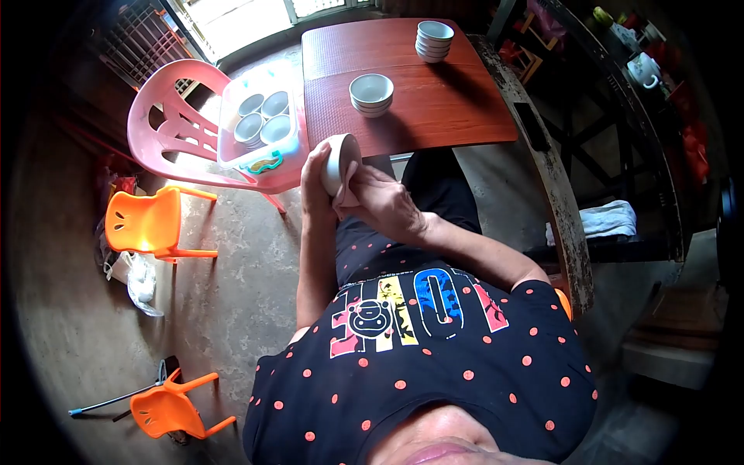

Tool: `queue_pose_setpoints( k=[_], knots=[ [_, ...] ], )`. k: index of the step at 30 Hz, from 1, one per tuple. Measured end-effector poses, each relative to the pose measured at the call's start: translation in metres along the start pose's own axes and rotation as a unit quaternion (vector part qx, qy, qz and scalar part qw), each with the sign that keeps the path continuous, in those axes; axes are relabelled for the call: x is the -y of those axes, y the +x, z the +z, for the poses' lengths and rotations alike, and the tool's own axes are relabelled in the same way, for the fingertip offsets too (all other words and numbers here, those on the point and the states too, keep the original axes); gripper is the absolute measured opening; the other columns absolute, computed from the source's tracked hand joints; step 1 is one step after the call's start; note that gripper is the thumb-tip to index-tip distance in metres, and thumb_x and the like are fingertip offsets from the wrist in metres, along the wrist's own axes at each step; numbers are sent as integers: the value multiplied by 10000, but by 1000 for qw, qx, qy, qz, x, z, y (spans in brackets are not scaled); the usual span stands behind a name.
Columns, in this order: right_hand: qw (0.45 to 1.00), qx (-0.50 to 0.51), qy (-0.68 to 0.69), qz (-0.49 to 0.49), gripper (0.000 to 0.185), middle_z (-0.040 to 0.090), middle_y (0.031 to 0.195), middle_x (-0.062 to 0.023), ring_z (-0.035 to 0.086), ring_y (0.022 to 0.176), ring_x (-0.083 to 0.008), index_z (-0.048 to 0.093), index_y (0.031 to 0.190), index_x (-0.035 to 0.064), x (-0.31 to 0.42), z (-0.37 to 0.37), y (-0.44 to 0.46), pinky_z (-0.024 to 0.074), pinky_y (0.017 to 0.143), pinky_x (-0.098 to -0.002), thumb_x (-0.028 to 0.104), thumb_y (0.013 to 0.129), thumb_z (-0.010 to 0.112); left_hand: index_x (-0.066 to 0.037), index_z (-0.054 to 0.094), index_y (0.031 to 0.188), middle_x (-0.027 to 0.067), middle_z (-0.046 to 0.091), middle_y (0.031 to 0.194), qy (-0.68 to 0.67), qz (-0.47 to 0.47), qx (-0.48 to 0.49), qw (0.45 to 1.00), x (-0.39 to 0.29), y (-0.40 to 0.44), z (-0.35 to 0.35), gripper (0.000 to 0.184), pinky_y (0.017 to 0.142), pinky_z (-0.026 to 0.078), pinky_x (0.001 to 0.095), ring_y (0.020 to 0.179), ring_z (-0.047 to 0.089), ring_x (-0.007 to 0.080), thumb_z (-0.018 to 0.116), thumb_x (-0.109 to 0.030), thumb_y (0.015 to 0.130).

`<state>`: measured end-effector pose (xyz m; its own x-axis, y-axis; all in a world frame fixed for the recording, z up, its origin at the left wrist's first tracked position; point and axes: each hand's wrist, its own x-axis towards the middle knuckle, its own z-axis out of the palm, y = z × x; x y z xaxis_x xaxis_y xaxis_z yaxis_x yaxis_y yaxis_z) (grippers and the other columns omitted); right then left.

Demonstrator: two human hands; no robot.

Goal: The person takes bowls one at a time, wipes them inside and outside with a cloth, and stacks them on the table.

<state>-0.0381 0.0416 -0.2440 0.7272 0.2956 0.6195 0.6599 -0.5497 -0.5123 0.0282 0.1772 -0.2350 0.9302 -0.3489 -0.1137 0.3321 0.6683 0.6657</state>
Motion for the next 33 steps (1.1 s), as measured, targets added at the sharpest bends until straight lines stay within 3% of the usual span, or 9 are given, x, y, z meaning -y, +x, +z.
queue_pose_setpoints(
  k=[2,5,8,10,13,17,20,22,33],
  knots=[
    [917,-14,319,239,330,647,869,-116,646,796,-164,609,1019,-17,15,-2,5,506,736,-299,263,852,666,26,559,1082,149,606,1047,273,264,42,924,19,13,-12,353,795,503,327,902,620,242,483,-259,888],
    [777,-110,537,309,375,644,846,-27,579,779,-81,611,1023,-23,36,-19,30,493,707,-265,331,899,622,48,512,1189,148,564,1169,323,326,92,883,22,6,0,427,940,425,349,1055,562,255,337,-249,936],
    [953,26,207,221,275,648,877,-119,654,815,-186,604,997,-22,32,-16,14,510,748,-301,229,887,622,38,455,1226,150,582,1128,-61,111,143,982,33,20,-33,404,894,466,347,1009,588,246,440,-219,914],
    [999,-15,-9,-43,279,629,886,-168,653,851,-260,602,987,-26,12,-12,15,516,761,-347,217,855,641,28,514,1144,128,612,985,35,88,59,994,2,-9,7,427,764,515,312,864,620,212,507,-303,873],
    [993,13,-54,-104,308,615,897,-199,639,883,-331,597,988,-29,-4,-10,9,516,773,-403,212,811,670,-5,565,1071,111,620,929,65,17,52,996,-2,4,1,375,721,514,292,795,618,181,537,-304,845],
    [918,33,324,225,351,637,887,-212,639,807,-335,579,1046,-23,25,-24,13,508,740,-350,308,934,541,42,541,1145,167,602,1120,-37,29,123,991,19,8,-8,417,927,454,332,1005,589,212,427,-300,936],
    [980,65,146,117,462,605,945,-207,588,936,-362,555,1070,-15,22,-21,16,442,891,-398,415,961,424,49,537,1163,196,559,1213,510,353,166,767,47,34,-62,481,1043,340,348,1124,526,248,294,-322,978],
    [995,6,-56,-86,515,580,990,-206,548,1014,-371,535,1080,-17,4,-7,17,382,976,-425,457,965,371,32,591,1063,181,636,1060,31,98,74,992,34,20,-39,429,947,432,349,991,603,244,408,-333,930],
    [968,74,-149,-186,342,559,938,-188,561,954,-372,482,1100,-21,-1,-26,20,421,932,-435,257,901,504,3,585,985,137,652,884,-73,-29,55,995,5,10,-2,271,735,554,321,777,656,221,541,-235,861]
  ],
)
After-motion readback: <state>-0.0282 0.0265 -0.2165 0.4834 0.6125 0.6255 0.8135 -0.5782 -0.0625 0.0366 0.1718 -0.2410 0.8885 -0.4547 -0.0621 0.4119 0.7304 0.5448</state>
